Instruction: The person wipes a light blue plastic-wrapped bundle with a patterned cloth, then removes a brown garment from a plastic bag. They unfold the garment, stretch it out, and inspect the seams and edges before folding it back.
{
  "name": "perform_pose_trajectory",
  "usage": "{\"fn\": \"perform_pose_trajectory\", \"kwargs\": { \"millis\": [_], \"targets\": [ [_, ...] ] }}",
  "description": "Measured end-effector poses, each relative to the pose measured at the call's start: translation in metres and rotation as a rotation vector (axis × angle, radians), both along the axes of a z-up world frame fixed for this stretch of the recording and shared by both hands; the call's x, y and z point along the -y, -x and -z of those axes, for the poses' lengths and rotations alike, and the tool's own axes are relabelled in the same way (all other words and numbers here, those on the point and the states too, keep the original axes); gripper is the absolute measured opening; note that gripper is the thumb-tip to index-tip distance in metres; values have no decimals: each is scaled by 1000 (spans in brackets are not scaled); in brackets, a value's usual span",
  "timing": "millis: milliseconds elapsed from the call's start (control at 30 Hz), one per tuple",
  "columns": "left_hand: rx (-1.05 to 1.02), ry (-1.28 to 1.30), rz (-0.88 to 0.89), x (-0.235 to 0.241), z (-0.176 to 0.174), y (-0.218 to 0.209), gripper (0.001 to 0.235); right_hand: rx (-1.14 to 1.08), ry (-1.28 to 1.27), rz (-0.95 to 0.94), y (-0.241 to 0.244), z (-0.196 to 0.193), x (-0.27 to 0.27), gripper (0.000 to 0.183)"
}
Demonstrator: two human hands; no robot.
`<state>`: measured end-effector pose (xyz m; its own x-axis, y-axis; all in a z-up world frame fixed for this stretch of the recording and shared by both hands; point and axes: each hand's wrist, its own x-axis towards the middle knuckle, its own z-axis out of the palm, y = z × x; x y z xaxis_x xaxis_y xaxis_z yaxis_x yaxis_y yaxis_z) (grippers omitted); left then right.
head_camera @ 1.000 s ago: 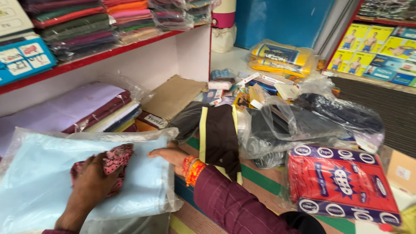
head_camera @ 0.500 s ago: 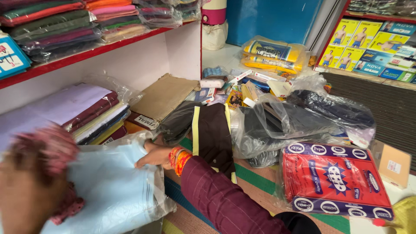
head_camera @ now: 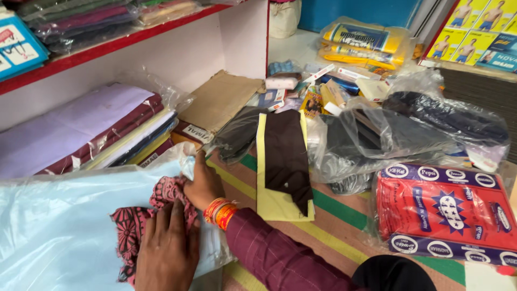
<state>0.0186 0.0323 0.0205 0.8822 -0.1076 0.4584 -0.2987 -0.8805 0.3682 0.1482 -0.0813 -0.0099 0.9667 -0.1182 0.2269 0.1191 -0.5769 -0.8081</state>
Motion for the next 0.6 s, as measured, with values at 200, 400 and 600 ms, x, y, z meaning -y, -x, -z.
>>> {"fn": "perform_pose_trajectory", "kwargs": {
  "millis": [200,400,600],
  "targets": [
    [145,-326,-72,-69,12,-32,64,268,-37,12,15,-7,0,63],
    [52,-139,-184,-114,32,-87,63,381,116,75,40,-7,-11,75],
    [128,139,154,-45,59,-45,65,337,212,47,42,-10,-12,65]
  ]
}}
